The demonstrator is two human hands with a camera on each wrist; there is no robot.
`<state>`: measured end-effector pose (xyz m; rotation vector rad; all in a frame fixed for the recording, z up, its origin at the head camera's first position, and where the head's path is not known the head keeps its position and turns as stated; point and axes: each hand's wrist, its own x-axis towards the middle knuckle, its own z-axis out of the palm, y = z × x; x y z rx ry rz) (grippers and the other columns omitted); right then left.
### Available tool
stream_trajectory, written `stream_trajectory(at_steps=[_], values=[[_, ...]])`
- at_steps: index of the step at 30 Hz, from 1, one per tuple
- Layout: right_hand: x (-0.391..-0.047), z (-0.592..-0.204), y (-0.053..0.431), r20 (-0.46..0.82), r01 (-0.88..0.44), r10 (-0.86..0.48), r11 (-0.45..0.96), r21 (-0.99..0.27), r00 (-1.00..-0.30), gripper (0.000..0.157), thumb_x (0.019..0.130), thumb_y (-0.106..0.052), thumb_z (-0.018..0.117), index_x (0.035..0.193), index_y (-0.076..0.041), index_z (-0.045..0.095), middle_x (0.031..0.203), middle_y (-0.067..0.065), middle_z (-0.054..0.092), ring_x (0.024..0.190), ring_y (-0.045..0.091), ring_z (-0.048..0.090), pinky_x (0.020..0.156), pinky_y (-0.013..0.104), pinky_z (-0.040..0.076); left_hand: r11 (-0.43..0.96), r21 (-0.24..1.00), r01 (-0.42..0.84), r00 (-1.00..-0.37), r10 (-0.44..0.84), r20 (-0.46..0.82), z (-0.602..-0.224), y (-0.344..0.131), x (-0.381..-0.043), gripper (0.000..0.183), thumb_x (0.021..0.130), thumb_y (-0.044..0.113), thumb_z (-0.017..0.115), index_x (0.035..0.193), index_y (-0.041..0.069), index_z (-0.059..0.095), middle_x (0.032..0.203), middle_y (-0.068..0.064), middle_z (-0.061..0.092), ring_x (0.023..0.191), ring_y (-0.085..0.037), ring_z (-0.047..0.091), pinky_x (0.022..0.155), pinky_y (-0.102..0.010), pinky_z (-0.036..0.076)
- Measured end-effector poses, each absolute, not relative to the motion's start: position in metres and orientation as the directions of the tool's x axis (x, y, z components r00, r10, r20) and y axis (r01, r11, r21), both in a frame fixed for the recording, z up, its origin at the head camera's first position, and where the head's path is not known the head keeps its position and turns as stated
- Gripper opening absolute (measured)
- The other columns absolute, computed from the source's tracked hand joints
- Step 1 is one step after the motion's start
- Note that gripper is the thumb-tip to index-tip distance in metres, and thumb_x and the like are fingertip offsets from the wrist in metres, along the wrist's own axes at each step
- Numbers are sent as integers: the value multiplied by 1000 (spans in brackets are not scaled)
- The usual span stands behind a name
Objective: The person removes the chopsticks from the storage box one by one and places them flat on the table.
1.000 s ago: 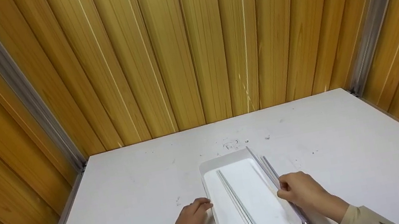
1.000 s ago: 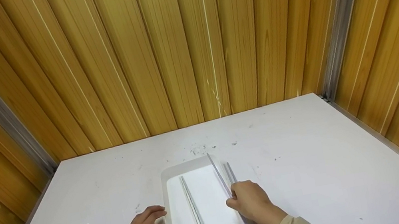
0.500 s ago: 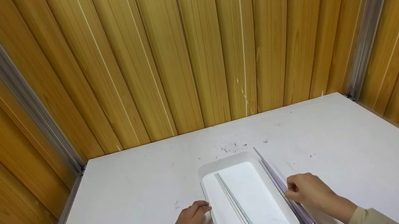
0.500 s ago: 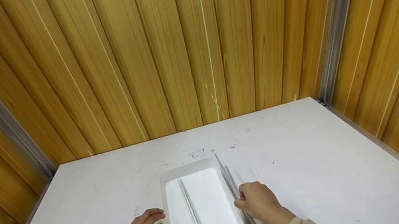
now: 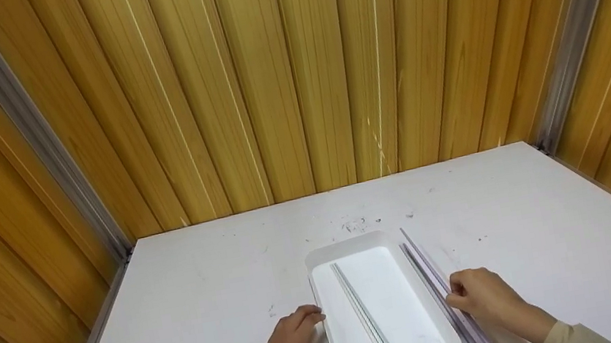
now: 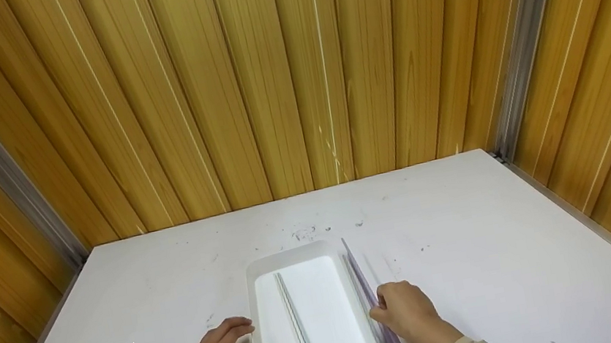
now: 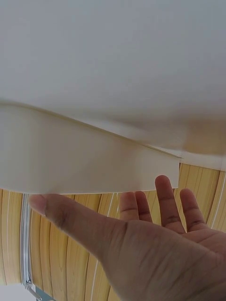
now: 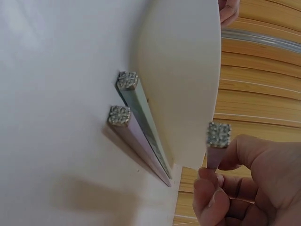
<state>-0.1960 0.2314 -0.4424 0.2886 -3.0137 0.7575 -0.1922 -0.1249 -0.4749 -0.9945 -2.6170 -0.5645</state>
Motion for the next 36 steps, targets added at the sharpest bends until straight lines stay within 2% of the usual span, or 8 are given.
stream_trajectory(at_steps=[8,18,36], values=[[-197,-450,235,42,-146,-144,870,-471,-989,14,79,-13,62,67,-10,55,57,-3,47,52,10,42,46,18,31,689,269,673,-732,567,378,-475,-125,-192,79,68,64,67,120,5,59,127,-5,56,108,-23,59,93,-38,52],[-198,-458,237,27,-106,-106,889,-445,-994,16,77,-13,63,64,-11,54,58,-3,48,55,12,43,48,20,32,665,226,712,-680,571,460,-477,-126,-192,76,68,63,70,117,5,61,123,-2,58,102,-20,60,87,-34,52],[-200,-467,238,0,-64,-72,891,-449,-997,21,78,-13,65,63,-12,50,57,-2,46,54,12,44,46,20,32,672,258,695,-707,571,418,-475,-126,-192,76,69,61,71,119,5,60,125,-2,57,106,-21,59,89,-35,52]])
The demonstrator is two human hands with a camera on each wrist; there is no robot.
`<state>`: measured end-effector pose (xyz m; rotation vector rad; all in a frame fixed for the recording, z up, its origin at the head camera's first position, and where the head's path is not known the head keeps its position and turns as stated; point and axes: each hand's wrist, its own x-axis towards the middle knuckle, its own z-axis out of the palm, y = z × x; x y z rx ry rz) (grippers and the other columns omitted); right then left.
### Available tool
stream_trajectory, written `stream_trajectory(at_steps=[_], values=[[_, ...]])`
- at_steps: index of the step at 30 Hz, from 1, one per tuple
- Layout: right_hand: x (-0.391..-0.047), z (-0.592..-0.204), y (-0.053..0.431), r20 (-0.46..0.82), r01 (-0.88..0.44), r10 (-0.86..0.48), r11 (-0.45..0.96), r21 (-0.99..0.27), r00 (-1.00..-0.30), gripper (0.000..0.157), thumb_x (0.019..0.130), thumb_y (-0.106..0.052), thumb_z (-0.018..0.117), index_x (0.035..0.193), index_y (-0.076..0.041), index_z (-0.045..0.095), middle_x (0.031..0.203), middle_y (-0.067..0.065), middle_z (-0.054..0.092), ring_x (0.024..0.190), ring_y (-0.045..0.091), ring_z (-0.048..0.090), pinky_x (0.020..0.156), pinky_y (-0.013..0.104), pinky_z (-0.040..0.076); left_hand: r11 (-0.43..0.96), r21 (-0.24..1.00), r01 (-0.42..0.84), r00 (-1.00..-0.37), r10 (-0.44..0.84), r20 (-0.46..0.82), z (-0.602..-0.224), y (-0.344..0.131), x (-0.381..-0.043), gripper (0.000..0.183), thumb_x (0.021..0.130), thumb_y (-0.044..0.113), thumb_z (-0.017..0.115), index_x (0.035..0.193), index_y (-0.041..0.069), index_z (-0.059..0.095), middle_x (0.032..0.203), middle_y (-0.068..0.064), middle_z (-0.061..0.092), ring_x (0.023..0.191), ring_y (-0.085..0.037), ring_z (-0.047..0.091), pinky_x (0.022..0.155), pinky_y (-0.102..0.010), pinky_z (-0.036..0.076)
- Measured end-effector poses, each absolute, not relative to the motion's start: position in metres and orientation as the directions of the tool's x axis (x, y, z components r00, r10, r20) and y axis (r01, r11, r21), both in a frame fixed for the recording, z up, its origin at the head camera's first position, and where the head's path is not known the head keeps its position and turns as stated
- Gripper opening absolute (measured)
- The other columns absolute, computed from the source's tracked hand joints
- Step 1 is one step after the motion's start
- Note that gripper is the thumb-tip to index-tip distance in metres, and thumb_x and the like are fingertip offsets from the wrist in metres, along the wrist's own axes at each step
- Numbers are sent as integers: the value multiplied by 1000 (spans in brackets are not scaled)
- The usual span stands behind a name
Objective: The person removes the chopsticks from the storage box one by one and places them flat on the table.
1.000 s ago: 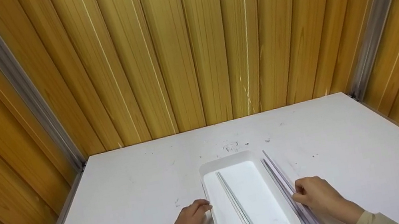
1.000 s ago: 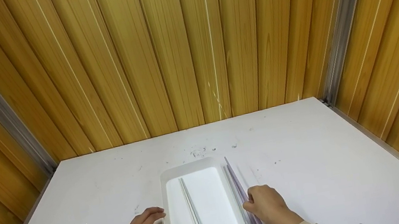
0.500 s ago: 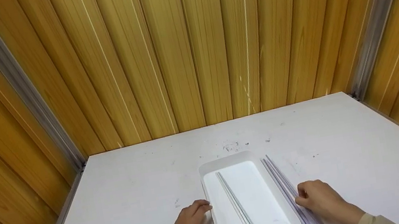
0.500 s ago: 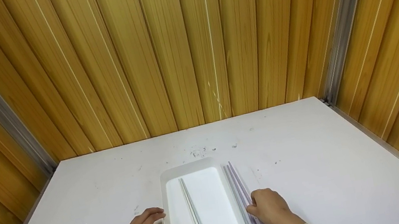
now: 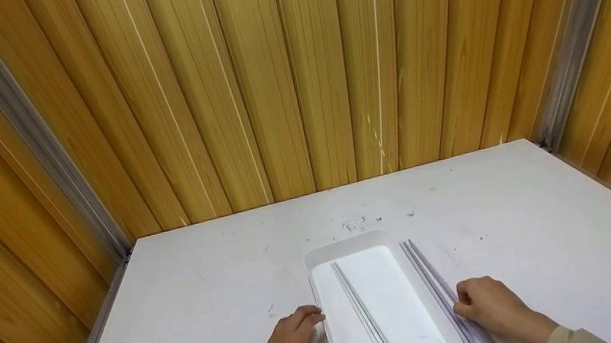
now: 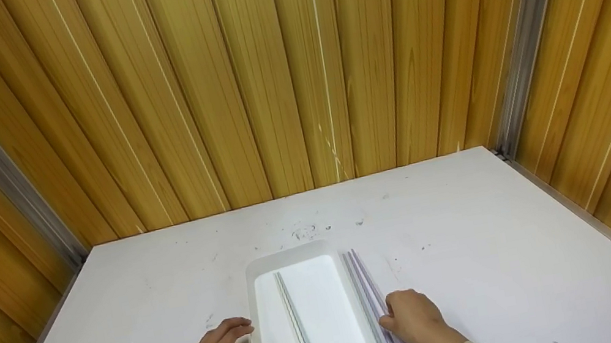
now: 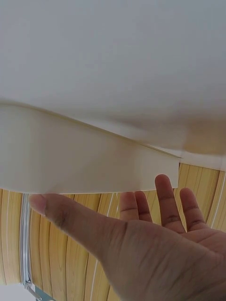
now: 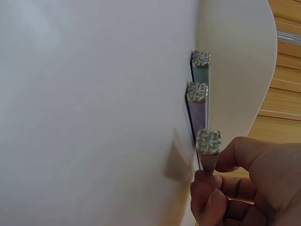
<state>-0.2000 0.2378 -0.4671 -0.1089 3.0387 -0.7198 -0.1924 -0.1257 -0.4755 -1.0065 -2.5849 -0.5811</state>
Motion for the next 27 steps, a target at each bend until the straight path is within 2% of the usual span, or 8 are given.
stream_trajectory(at_steps=[9,16,27], values=[[-201,-468,238,-7,-76,-87,907,-414,-996,23,79,-15,66,64,-12,49,59,-2,45,55,12,44,48,20,31,679,245,692,-707,570,418,-475,-125,-192,78,69,64,66,119,4,60,125,-4,57,105,-22,60,91,-36,53],[-201,-469,237,-16,-58,-71,908,-415,-997,23,79,-15,67,64,-12,49,58,-1,46,54,12,45,48,21,32,687,251,682,-719,567,403,-477,-125,-193,77,69,62,69,120,5,60,126,-4,57,107,-22,59,91,-38,52],[-202,-468,236,-33,-59,-80,910,-409,-996,23,79,-16,67,65,-11,49,59,-1,47,56,13,46,49,22,33,697,228,679,-718,570,399,-477,-125,-192,79,70,67,63,120,6,60,126,-2,57,108,-20,59,92,-38,52]])
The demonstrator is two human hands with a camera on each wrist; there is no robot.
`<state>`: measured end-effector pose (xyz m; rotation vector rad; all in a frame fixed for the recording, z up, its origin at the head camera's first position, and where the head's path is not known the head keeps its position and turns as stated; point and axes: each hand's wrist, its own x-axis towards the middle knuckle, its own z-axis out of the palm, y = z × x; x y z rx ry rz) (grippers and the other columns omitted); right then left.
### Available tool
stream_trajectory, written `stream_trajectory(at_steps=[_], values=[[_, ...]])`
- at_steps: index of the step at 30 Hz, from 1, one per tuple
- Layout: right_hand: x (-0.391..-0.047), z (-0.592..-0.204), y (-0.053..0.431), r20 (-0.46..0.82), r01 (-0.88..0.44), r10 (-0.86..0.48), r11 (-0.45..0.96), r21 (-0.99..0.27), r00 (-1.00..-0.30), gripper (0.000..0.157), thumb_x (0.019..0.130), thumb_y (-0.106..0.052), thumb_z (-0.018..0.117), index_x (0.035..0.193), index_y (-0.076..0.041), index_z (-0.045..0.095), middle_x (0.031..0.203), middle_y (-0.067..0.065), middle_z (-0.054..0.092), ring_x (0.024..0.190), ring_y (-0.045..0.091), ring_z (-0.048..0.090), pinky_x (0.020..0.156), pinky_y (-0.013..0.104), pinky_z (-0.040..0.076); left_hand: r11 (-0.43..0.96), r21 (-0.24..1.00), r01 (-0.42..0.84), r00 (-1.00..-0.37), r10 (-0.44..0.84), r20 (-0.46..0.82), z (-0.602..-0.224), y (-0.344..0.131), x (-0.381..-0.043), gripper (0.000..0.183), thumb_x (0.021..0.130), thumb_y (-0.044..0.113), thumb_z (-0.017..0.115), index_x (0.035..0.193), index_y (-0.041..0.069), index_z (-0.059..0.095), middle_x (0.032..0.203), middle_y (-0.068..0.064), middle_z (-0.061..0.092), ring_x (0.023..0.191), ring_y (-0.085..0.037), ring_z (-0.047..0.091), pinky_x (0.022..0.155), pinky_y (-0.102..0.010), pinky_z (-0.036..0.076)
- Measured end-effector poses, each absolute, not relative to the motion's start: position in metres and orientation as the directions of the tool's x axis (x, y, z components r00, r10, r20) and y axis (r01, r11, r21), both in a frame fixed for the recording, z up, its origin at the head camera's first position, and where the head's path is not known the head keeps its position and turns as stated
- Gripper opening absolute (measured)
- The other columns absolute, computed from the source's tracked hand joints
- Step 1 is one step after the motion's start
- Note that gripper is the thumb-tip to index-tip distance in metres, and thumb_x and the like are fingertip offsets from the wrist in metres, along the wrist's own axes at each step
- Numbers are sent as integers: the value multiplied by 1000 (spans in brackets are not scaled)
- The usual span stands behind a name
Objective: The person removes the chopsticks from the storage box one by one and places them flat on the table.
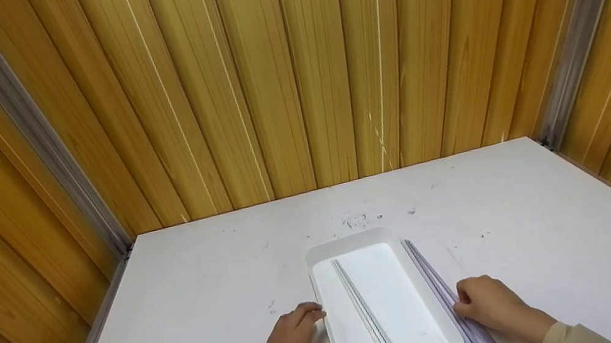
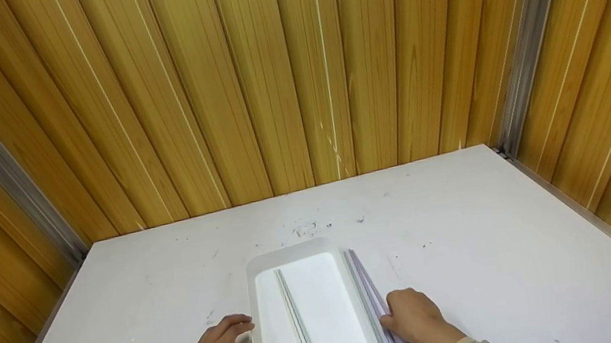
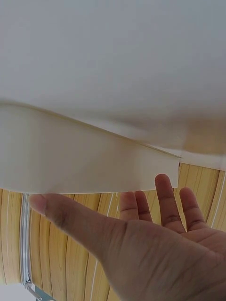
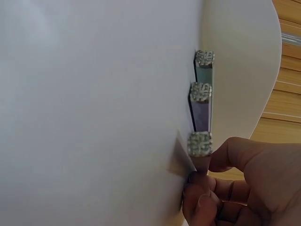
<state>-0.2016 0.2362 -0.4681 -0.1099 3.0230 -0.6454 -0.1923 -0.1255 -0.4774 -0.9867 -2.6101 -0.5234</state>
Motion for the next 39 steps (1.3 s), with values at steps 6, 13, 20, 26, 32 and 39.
stream_trajectory(at_steps=[6,13,20,26,32,39], values=[[-201,-467,236,-29,-67,-87,907,-415,-996,22,78,-16,66,65,-11,49,59,-1,47,56,13,46,49,22,33,697,246,673,-728,569,382,-476,-125,-192,81,70,67,63,121,5,60,126,-2,56,108,-22,59,92,-39,52],[-202,-469,237,-42,-60,-86,905,-420,-995,23,78,-16,66,66,-11,48,60,-1,45,57,14,44,50,22,31,684,247,687,-715,573,401,-475,-124,-193,80,68,65,67,120,4,60,125,-4,57,106,-23,60,91,-38,52],[-201,-470,237,-35,-71,-94,907,-415,-995,24,79,-16,68,66,-11,49,60,-1,46,57,13,44,50,22,32,679,244,692,-709,577,406,-477,-125,-195,78,68,63,70,118,4,61,124,-4,57,105,-23,60,90,-39,52],[-201,-471,238,-34,-58,-80,909,-413,-996,22,77,-16,67,66,-11,49,60,-1,46,57,13,44,51,23,32,684,242,688,-714,577,397,-477,-124,-194,77,68,62,71,118,5,60,124,-3,57,106,-22,60,90,-39,53],[-200,-469,239,-38,-54,-77,906,-419,-996,22,78,-15,68,67,-11,50,60,0,47,56,13,46,50,23,34,687,237,687,-715,580,390,-476,-124,-194,78,69,64,68,119,5,60,124,-4,57,104,-21,59,88,-36,53],[-198,-465,239,-48,-53,-80,911,-409,-996,23,80,-16,68,67,-10,50,61,0,48,58,13,47,50,22,35,668,238,705,-694,582,423,-476,-125,-194,77,69,62,68,118,4,60,124,-5,58,103,-21,60,88,-36,53]])
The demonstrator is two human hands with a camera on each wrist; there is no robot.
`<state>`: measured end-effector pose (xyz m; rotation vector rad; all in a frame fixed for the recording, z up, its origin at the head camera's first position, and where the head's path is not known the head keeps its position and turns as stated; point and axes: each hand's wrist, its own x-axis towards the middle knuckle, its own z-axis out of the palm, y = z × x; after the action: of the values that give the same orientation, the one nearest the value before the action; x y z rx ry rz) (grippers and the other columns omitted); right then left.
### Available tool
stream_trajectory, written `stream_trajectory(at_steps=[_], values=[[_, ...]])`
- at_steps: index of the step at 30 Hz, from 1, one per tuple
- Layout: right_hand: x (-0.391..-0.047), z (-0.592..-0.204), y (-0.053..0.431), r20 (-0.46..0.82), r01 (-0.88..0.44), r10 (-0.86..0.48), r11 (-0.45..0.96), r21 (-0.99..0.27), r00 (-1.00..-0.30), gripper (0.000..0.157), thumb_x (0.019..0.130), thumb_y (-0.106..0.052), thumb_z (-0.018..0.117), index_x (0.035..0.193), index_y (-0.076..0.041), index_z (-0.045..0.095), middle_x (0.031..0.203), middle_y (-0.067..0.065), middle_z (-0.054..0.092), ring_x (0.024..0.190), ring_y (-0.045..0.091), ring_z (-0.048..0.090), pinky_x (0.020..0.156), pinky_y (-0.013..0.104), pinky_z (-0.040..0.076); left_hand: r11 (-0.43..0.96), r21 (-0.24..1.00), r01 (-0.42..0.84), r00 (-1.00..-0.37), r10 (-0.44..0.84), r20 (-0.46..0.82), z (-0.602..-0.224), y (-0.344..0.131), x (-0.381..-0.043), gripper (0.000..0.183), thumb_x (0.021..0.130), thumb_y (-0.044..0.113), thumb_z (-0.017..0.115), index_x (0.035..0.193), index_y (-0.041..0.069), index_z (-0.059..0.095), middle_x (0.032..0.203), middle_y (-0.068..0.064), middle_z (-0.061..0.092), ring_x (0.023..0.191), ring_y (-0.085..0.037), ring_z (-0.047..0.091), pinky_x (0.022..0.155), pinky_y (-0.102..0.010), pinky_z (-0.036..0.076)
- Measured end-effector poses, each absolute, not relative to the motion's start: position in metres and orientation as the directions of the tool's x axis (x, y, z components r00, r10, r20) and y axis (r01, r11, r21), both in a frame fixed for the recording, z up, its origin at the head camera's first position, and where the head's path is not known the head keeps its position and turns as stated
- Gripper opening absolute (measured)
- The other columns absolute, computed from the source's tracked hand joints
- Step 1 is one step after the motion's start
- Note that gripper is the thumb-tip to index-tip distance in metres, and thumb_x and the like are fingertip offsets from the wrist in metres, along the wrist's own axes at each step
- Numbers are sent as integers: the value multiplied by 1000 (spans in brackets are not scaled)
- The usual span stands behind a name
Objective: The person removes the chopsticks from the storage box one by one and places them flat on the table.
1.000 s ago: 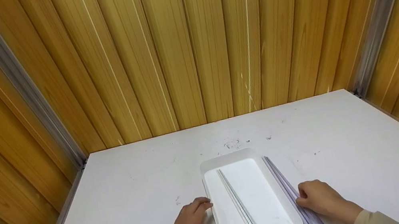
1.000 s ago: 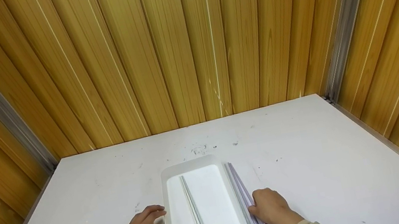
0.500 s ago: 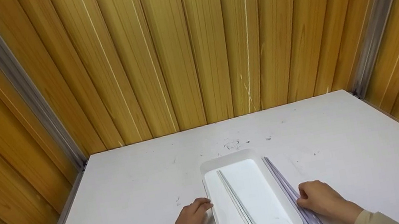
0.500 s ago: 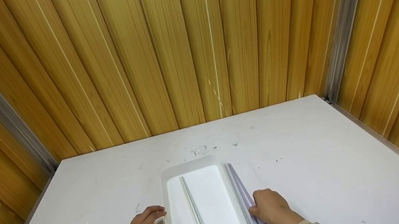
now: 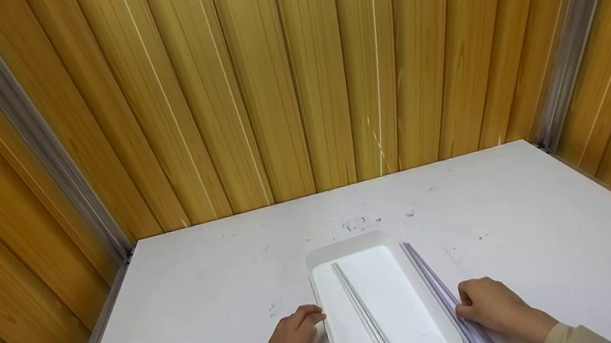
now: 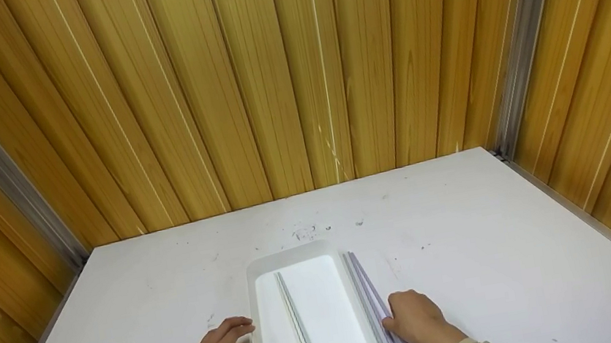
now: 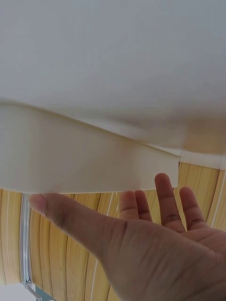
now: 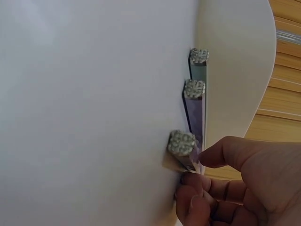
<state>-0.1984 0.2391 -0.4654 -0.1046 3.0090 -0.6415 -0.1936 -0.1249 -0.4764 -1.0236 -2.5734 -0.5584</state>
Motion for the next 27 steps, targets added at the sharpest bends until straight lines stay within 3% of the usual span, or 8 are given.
stream_trajectory(at_steps=[8,27], values=[[-199,-464,240,-49,-58,-85,915,-400,-995,21,81,-16,68,69,-11,51,62,0,49,59,13,46,51,24,35,693,258,673,-731,569,377,-475,-124,-193,80,69,66,64,120,5,59,126,-3,56,104,-22,59,90,-36,53],[-201,-455,242,-41,-62,-82,928,-367,-996,13,82,-19,67,76,-10,59,60,-2,49,55,13,45,49,23,32,681,248,689,-712,575,403,-476,-125,-192,79,70,65,65,120,5,60,125,-3,56,104,-21,59,89,-36,53]])
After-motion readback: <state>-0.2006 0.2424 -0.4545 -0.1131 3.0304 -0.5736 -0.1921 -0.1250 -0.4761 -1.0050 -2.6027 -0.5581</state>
